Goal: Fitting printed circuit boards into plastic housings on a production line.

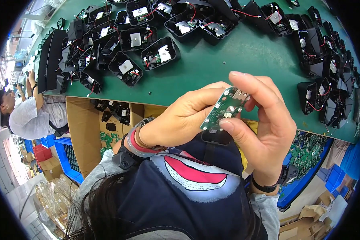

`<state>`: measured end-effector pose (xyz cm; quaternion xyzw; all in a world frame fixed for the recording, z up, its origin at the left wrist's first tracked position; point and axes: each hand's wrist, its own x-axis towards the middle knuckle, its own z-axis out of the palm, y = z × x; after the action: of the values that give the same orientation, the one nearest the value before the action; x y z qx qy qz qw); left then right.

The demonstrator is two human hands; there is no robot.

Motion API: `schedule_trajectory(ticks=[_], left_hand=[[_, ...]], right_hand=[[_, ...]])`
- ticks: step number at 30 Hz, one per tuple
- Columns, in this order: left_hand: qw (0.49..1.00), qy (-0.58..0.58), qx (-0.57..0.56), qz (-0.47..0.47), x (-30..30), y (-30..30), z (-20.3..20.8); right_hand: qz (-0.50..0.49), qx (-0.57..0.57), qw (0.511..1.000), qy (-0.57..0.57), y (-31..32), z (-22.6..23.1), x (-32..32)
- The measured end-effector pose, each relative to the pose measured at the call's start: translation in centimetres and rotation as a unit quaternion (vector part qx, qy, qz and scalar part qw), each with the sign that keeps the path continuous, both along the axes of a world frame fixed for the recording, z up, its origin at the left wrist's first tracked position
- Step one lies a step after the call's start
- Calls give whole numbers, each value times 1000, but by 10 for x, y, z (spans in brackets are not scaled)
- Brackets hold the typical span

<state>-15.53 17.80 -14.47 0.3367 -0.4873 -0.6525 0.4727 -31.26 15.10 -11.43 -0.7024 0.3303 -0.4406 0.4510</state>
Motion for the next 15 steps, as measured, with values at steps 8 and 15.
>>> schedule_trajectory(ticks=[8,15], left_hand=[[992,-65,-80,-71,11,-6,-10],[989,40,113,-90,14,-1,4]], right_hand=[[45,69,992,93,-4,11,-9],[-55,23,992,113,9,4,-13]])
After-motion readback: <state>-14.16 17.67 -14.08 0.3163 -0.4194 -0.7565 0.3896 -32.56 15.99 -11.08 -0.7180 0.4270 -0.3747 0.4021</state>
